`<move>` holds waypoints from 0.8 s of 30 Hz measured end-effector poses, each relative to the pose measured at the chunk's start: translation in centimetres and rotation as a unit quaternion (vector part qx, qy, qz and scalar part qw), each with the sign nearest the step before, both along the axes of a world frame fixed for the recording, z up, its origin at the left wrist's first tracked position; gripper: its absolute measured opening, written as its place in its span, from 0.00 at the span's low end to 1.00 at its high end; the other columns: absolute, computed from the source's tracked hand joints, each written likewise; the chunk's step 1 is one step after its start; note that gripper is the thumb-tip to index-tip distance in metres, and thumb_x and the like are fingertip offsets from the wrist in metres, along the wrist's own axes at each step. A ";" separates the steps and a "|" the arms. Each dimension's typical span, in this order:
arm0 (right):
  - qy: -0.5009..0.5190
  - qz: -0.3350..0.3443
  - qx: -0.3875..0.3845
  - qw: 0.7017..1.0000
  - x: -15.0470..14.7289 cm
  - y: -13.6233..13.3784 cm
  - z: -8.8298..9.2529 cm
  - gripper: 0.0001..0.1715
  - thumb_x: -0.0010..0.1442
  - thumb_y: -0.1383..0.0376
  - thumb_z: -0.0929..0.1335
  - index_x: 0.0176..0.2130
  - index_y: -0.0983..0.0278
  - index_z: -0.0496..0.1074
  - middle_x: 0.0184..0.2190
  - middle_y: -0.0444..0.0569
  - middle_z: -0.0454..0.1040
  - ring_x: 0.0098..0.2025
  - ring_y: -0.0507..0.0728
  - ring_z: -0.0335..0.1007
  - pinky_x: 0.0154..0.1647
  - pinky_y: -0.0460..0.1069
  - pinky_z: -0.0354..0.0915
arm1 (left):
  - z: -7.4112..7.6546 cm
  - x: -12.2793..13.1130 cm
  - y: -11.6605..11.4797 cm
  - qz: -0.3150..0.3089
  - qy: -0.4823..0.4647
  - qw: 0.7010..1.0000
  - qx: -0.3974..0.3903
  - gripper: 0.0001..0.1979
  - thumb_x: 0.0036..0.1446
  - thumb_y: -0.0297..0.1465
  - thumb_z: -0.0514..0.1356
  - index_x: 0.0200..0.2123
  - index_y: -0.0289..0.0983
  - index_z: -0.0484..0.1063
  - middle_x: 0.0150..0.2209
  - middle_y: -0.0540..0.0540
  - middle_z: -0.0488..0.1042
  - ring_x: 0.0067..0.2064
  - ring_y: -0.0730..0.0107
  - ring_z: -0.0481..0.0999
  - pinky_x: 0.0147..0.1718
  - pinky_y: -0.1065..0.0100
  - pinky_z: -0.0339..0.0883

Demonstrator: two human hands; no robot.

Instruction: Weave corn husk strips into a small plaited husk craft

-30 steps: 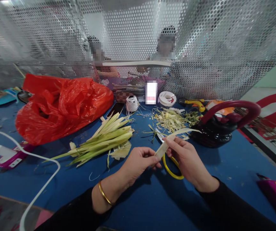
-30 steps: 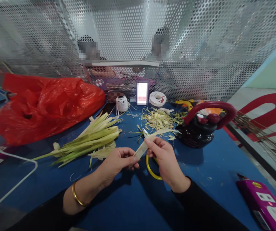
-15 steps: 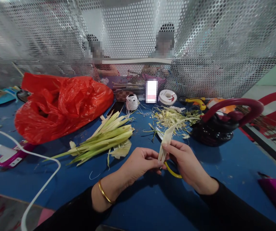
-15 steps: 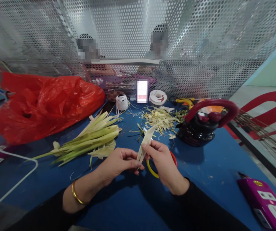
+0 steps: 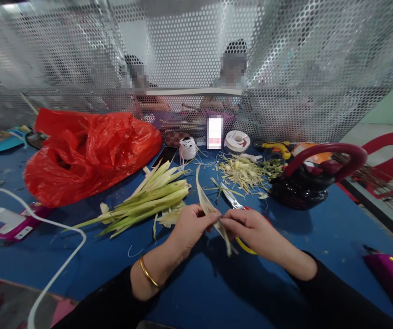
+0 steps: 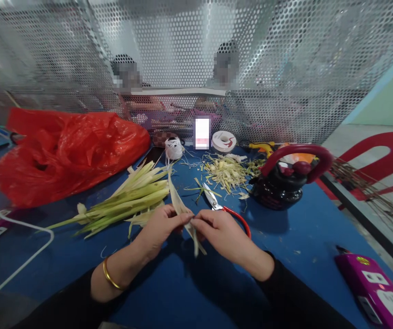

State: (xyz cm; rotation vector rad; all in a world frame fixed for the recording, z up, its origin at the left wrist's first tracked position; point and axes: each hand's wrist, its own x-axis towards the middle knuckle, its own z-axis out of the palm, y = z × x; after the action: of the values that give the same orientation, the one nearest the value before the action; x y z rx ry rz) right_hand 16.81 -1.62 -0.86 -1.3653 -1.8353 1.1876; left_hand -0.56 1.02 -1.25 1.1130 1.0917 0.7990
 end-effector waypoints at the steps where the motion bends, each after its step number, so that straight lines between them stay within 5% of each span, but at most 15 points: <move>1: -0.086 -0.012 0.041 0.995 0.5 0.1 0.0 0.15 0.64 0.59 0.62 0.29 0.62 0.70 0.25 0.46 0.74 0.28 0.55 0.69 0.28 0.48 0.60 | 0.0 0.0 0.1 0.028 -0.003 1.000 0.001 0.11 0.45 0.36 0.67 0.29 0.33 0.78 0.21 0.50 0.71 0.22 0.77 0.63 0.23 0.72 0.54; 3: -0.275 -0.033 0.109 0.955 1.3 0.3 0.0 0.06 0.60 0.63 0.66 0.36 0.63 0.71 0.31 0.51 0.75 0.30 0.58 0.70 0.28 0.49 0.57 | 0.0 -0.2 0.4 0.081 -0.013 0.997 -0.002 0.11 0.44 0.36 0.67 0.28 0.33 0.77 0.20 0.51 0.69 0.21 0.78 0.64 0.22 0.73 0.53; 5: -0.414 -0.031 0.145 0.898 1.7 0.2 -0.2 0.13 0.53 0.70 0.68 0.42 0.66 0.71 0.36 0.56 0.74 0.33 0.61 0.71 0.27 0.49 0.56 | 0.0 -0.3 0.6 0.115 -0.030 0.993 -0.006 0.11 0.44 0.36 0.68 0.27 0.34 0.76 0.19 0.52 0.68 0.20 0.78 0.64 0.21 0.73 0.53; 8: -0.508 -0.028 0.148 0.848 1.7 0.0 -0.7 0.23 0.49 0.75 0.65 0.47 0.69 0.69 0.38 0.58 0.71 0.35 0.62 0.72 0.25 0.49 0.54 | 0.1 -0.5 0.9 0.141 -0.053 0.988 -0.020 0.11 0.44 0.36 0.68 0.26 0.34 0.76 0.19 0.53 0.69 0.20 0.80 0.64 0.20 0.74 0.53; 11: -0.539 -0.049 0.135 0.830 1.8 0.1 -1.3 0.28 0.49 0.75 0.64 0.51 0.71 0.67 0.37 0.59 0.71 0.34 0.63 0.73 0.24 0.49 0.52 | 0.0 -0.6 1.1 0.163 -0.073 0.983 -0.034 0.10 0.44 0.35 0.69 0.27 0.34 0.77 0.19 0.53 0.70 0.20 0.80 0.65 0.19 0.75 0.53; 17: -0.514 -0.065 0.116 0.847 3.0 1.4 -1.8 0.37 0.48 0.75 0.63 0.59 0.76 0.61 0.38 0.63 0.74 0.34 0.64 0.74 0.28 0.51 0.56 | -0.4 -0.9 1.7 0.204 -0.124 0.970 -0.050 0.08 0.41 0.31 0.70 0.25 0.34 0.77 0.19 0.50 0.73 0.19 0.78 0.68 0.20 0.74 0.57; 20: -0.432 -0.109 0.070 0.893 3.9 1.9 -1.7 0.41 0.52 0.70 0.65 0.63 0.73 0.57 0.39 0.62 0.76 0.36 0.64 0.75 0.30 0.50 0.60 | -0.6 -1.0 2.2 0.210 -0.148 0.964 -0.064 0.08 0.39 0.30 0.70 0.26 0.35 0.78 0.23 0.48 0.77 0.25 0.72 0.74 0.29 0.71 0.65; 24: -0.237 -0.175 0.059 0.954 5.3 2.4 -1.9 0.37 0.51 0.66 0.66 0.60 0.66 0.63 0.35 0.52 0.78 0.35 0.61 0.74 0.35 0.51 0.64 | -1.0 -1.2 2.8 0.217 -0.180 0.956 -0.075 0.08 0.40 0.28 0.70 0.28 0.34 0.80 0.34 0.45 0.80 0.36 0.71 0.76 0.39 0.71 0.66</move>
State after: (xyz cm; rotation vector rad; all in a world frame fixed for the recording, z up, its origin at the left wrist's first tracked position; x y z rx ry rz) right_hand 22.12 0.83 -2.75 -1.9279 -1.8203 0.5914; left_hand -1.73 3.87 -2.27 0.5701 1.0737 1.1910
